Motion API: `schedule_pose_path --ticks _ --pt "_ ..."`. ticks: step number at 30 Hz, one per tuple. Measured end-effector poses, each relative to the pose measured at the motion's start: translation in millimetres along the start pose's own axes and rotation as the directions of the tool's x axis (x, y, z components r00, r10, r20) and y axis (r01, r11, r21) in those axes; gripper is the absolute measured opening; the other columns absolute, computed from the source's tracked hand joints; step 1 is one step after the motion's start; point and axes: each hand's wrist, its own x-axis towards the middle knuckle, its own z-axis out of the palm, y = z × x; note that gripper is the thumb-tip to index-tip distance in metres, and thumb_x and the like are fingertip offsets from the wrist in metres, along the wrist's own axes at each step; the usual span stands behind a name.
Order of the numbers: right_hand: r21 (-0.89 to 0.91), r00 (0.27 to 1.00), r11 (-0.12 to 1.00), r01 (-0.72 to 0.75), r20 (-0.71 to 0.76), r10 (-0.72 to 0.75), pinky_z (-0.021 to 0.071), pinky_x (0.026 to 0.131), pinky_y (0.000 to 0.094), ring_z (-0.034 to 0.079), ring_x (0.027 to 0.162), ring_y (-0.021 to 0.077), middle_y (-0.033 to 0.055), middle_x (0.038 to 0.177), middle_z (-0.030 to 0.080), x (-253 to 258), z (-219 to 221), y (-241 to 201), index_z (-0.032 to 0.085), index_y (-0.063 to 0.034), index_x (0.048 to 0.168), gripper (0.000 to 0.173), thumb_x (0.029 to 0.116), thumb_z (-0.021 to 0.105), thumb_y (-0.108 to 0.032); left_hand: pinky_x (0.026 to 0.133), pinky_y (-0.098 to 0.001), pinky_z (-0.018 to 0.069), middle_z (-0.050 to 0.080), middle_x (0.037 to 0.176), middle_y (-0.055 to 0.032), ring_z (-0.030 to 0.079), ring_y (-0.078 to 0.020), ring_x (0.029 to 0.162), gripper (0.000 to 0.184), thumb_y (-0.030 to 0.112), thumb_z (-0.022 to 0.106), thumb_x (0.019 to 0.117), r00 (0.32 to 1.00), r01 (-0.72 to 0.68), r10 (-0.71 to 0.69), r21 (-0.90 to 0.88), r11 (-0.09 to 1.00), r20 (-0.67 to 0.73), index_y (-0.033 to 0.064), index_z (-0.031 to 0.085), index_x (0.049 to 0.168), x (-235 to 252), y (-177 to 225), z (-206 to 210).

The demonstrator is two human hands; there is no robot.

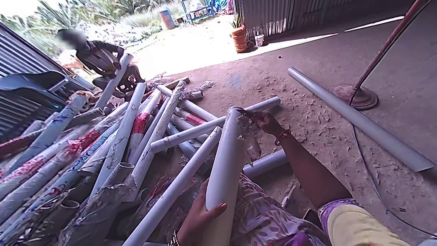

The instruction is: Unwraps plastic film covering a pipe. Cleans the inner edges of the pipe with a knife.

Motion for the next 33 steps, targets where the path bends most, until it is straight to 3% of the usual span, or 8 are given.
schedule_pose_path --ticks 2,7,9,12,15,19,26,33 --pt "0.016 0.997 1.000 0.020 0.068 -0.021 0.0499 0.068 0.0193 0.058 0.073 0.0010 0.0102 0.104 0.072 1 4 1 0.067 0.0036 0.128 0.029 0.1002 0.058 -0.001 0.095 -0.0306 0.0553 0.061 0.133 -0.0126 0.065 -0.0098 0.112 0.113 0.049 0.081 0.0662 1.000 -0.006 0.006 0.014 1.000 0.002 0.0016 0.030 0.155 0 -1 -2" --pt "0.013 0.978 0.997 0.078 0.193 -0.079 0.0539 0.086 0.0238 0.066 0.091 0.0045 0.0115 0.111 0.074 1 13 -3 0.069 0.0033 0.124 0.027 0.0985 0.060 -0.003 0.094 -0.0268 0.0553 0.061 0.132 -0.0106 0.064 -0.0066 0.112 0.115 0.051 0.081 0.0647 1.000 -0.012 0.012 -0.042 0.999 0.013 0.0002 0.030 0.154 0 -7 -6" --pt "0.131 0.976 0.991 0.010 0.213 -0.038 0.0507 0.072 0.0158 0.059 0.077 -0.0032 0.0042 0.099 0.072 0 10 -12 0.068 0.0048 0.123 0.028 0.0972 0.059 0.001 0.094 -0.0259 0.0550 0.060 0.132 -0.0102 0.064 -0.0060 0.111 0.114 0.050 0.082 0.0646 1.000 -0.014 0.015 -0.053 0.998 0.014 -0.0001 0.031 0.153 -1 -7 -7" --pt "0.232 1.000 0.972 0.032 -0.006 -0.031 0.0475 0.059 0.0175 0.053 0.060 0.0006 0.0024 0.078 0.064 -2 3 -22 0.056 0.0027 0.140 0.038 0.1024 0.052 -0.001 0.096 -0.0268 0.0540 0.059 0.133 -0.0111 0.063 -0.0074 0.113 0.113 0.050 0.082 0.0647 1.000 -0.017 0.018 -0.051 0.999 0.023 -0.0005 0.032 0.153 -3 -5 -6" --pt "0.007 0.994 0.999 0.052 -0.096 -0.052 0.0499 0.067 0.0246 0.056 0.068 0.0081 0.0097 0.088 0.068 1 -1 -30 0.054 0.0014 0.143 0.038 0.1063 0.051 -0.005 0.095 -0.0274 0.0547 0.060 0.132 -0.0105 0.064 -0.0075 0.113 0.113 0.051 0.082 0.0646 1.000 -0.013 0.014 -0.044 0.999 0.026 0.0001 0.032 0.153 -4 -6 -7" --pt "-0.306 0.988 0.941 0.141 -0.014 -0.153 0.0532 0.092 0.0505 0.071 0.102 0.0321 0.0210 0.113 0.073 4 0 -26 0.066 -0.0002 0.135 0.034 0.1039 0.054 -0.006 0.096 -0.0275 0.0540 0.059 0.134 -0.0124 0.063 -0.0081 0.114 0.112 0.047 0.081 0.0654 0.999 -0.027 0.028 -0.029 0.999 0.027 -0.0008 0.031 0.153 -4 -8 -7" --pt "-0.352 0.968 0.912 0.212 -0.052 -0.245 0.0558 0.078 0.0535 0.071 0.086 0.0340 0.0197 0.097 0.074 4 15 -7 0.071 -0.0030 0.130 0.034 0.0977 0.063 -0.009 0.099 -0.0320 0.0533 0.059 0.136 -0.0136 0.062 -0.0111 0.117 0.113 0.053 0.082 0.0658 0.999 -0.036 0.036 0.009 0.999 0.025 0.0009 0.033 0.153 -6 -11 -5" --pt "-0.376 0.958 0.882 0.284 0.153 -0.243 0.0557 0.084 0.0543 0.073 0.090 0.0352 0.0201 0.100 0.076 6 9 -22 0.071 -0.0006 0.129 0.034 0.0957 0.064 -0.003 0.097 -0.0310 0.0543 0.061 0.134 -0.0128 0.064 -0.0100 0.114 0.113 0.053 0.081 0.0658 0.999 -0.032 0.031 0.033 0.999 0.035 0.0011 0.032 0.154 -2 -12 -7"
